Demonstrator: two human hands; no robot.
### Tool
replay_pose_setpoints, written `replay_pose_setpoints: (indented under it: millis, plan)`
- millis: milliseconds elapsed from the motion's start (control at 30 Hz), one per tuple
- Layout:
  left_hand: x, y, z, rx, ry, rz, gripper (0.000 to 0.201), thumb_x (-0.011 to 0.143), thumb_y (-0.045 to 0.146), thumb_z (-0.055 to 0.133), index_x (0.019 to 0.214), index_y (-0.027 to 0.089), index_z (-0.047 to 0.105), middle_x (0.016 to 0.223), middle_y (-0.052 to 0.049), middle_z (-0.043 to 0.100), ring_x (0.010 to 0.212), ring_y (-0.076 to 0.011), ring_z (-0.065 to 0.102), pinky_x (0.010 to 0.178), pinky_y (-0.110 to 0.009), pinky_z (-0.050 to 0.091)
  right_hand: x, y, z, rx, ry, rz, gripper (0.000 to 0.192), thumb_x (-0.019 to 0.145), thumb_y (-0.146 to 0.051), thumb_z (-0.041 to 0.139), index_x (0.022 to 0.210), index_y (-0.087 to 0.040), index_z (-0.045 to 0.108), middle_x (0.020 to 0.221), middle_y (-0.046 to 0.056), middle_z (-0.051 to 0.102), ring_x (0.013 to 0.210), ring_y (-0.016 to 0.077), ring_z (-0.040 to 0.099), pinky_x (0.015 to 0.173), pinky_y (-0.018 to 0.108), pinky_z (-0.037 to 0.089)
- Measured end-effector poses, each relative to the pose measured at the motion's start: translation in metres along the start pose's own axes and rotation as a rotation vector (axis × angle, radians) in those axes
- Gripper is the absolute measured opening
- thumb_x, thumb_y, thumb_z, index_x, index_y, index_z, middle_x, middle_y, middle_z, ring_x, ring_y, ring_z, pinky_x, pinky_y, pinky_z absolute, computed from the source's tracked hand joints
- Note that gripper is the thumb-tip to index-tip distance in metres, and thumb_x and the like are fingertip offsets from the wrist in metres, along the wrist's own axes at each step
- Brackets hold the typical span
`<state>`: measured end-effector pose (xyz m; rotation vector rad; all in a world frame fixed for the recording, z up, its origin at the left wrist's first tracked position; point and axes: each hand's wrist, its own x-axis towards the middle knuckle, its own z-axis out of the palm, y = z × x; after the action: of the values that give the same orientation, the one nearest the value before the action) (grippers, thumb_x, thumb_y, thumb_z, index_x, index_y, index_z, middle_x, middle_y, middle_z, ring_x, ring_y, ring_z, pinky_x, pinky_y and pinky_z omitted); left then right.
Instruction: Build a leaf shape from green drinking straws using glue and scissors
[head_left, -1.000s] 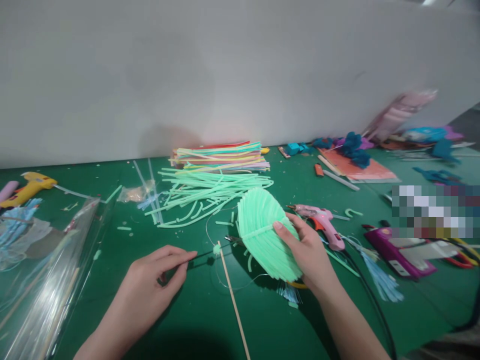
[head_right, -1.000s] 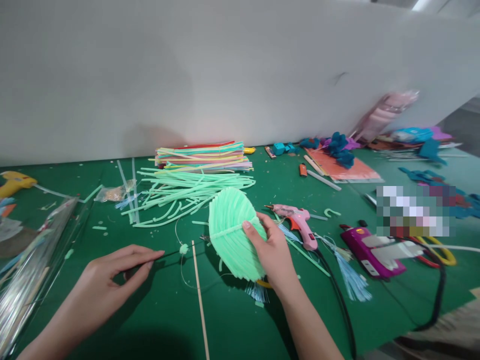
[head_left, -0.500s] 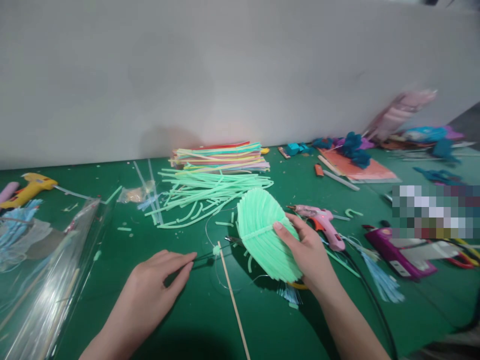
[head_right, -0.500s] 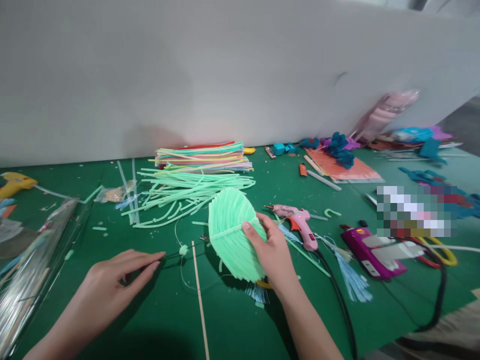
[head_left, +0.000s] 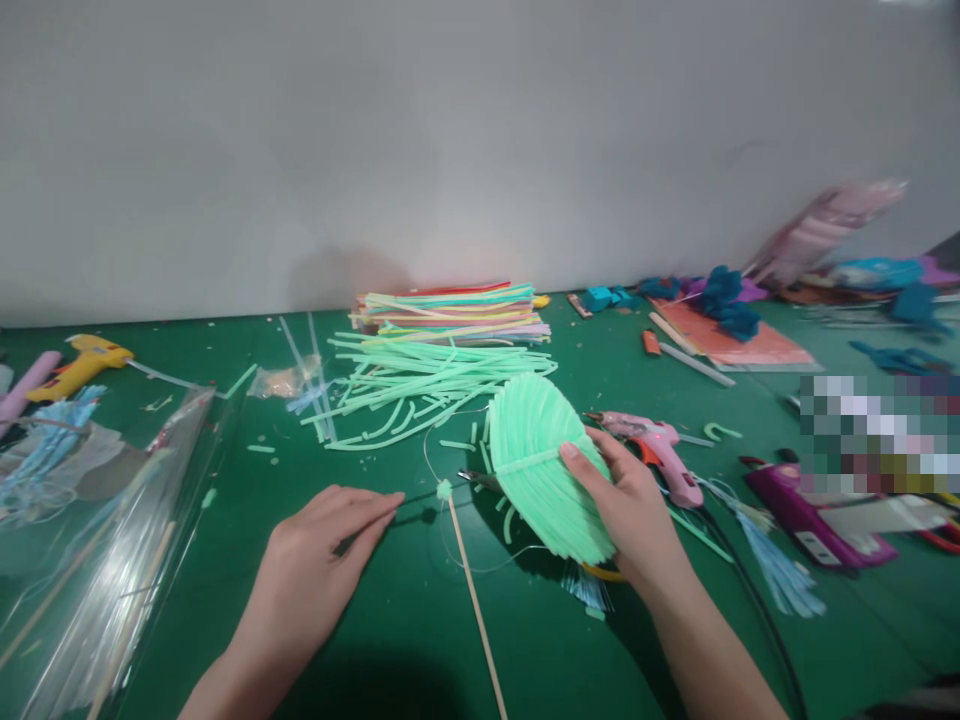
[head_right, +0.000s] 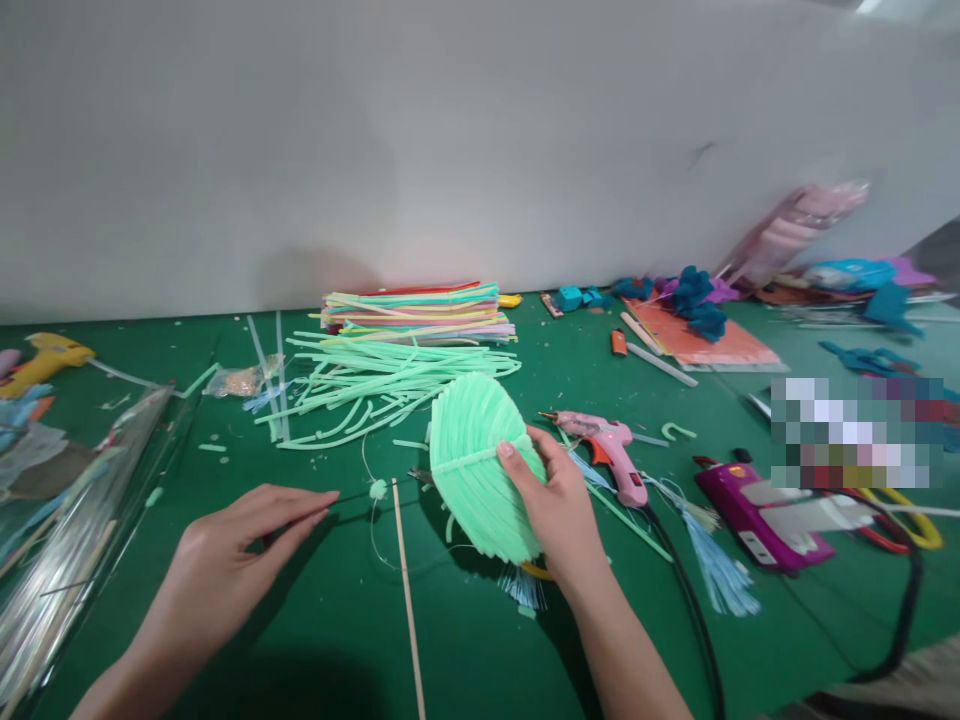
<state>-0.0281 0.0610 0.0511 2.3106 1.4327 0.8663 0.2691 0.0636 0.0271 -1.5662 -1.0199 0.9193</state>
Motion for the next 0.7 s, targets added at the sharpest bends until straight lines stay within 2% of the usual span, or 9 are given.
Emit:
replay_pose_setpoints:
  millis: [133,267,333,400,467,567,633,700]
  plan:
    - [-0.002,0.002,0.007,0.058,0.096,0.178,0.022,0.09,0.015,0.055,0.099,0.021,0.074,0.087,-0.005,0.073,0.077,-0.016,0.067,0.069,-0.027,0.055,0.001,0.006,-0.001,-0.196,0.028,-0.09,0.048,0.083,-0.053,0.063,0.119,-0.022,0.06,0.121,0.01,0.064,0.112,0.0287,0.059,0.099,0.047,0.043]
    - [-0.004,0.001,0.005,0.112,0.135,0.296,0.027,0.088,0.005,0.054,0.107,0.017,0.071,0.09,-0.007,0.071,0.078,-0.0156,0.063,0.068,-0.027,0.053,-0.004,0.002,-0.002,-0.269,0.174,-0.193,0.064,0.082,-0.05,0.063,0.135,-0.019,0.047,0.125,0.015,0.059,0.109,0.0288,0.06,0.091,0.048,0.049]
    - [-0.006,-0.001,0.0,0.123,0.116,0.338,0.03,0.087,0.003,0.054,0.109,0.016,0.069,0.092,-0.009,0.07,0.079,-0.0162,0.062,0.068,-0.028,0.052,-0.013,-0.01,-0.003,-0.366,0.276,-0.35,0.059,0.084,-0.045,0.063,0.135,-0.02,0.047,0.127,0.014,0.057,0.112,0.0291,0.058,0.091,0.048,0.05]
    - [-0.009,-0.003,-0.004,0.131,0.097,0.385,0.032,0.087,0.001,0.052,0.112,0.015,0.067,0.095,-0.01,0.07,0.081,-0.0171,0.061,0.069,-0.029,0.051,-0.024,-0.028,-0.004,-0.496,0.314,-0.527,0.041,0.087,-0.037,0.061,0.126,-0.023,0.056,0.125,0.012,0.058,0.117,0.029,0.054,0.097,0.049,0.045]
    - [-0.014,-0.006,-0.007,0.157,0.087,0.44,0.034,0.087,0.001,0.051,0.114,0.015,0.065,0.098,-0.01,0.071,0.084,-0.0184,0.062,0.073,-0.031,0.05,-0.037,-0.047,-0.003,-0.569,0.24,-0.716,0.022,0.089,-0.028,0.061,0.11,-0.026,0.065,0.115,0.008,0.063,0.115,0.0276,0.054,0.103,0.049,0.039]
    - [-0.022,-0.009,-0.009,0.251,0.093,0.485,0.035,0.089,0.003,0.05,0.118,0.017,0.064,0.103,-0.009,0.073,0.091,-0.0204,0.063,0.081,-0.034,0.048,-0.056,-0.067,0.007,-0.575,0.05,-0.923,0.013,0.087,-0.017,0.063,0.095,-0.026,0.069,0.102,0.006,0.065,0.106,0.0256,0.056,0.095,0.045,0.044]
    - [-0.028,-0.008,-0.012,0.313,0.125,0.515,0.038,0.091,0.006,0.049,0.124,0.018,0.062,0.106,-0.008,0.074,0.094,-0.0213,0.065,0.084,-0.034,0.047,-0.066,-0.07,0.018,-0.574,-0.071,-0.936,0.012,0.086,-0.015,0.065,0.092,-0.024,0.07,0.097,0.005,0.067,0.099,0.0241,0.055,0.085,0.039,0.047]
    - [-0.034,-0.003,-0.016,0.338,0.161,0.552,0.042,0.093,0.009,0.045,0.133,0.018,0.056,0.11,-0.008,0.074,0.096,-0.022,0.066,0.086,-0.035,0.048,-0.072,-0.068,0.028,-0.592,-0.106,-0.908,0.008,0.086,-0.019,0.066,0.092,-0.024,0.07,0.095,0.004,0.068,0.094,0.0234,0.053,0.081,0.037,0.046]
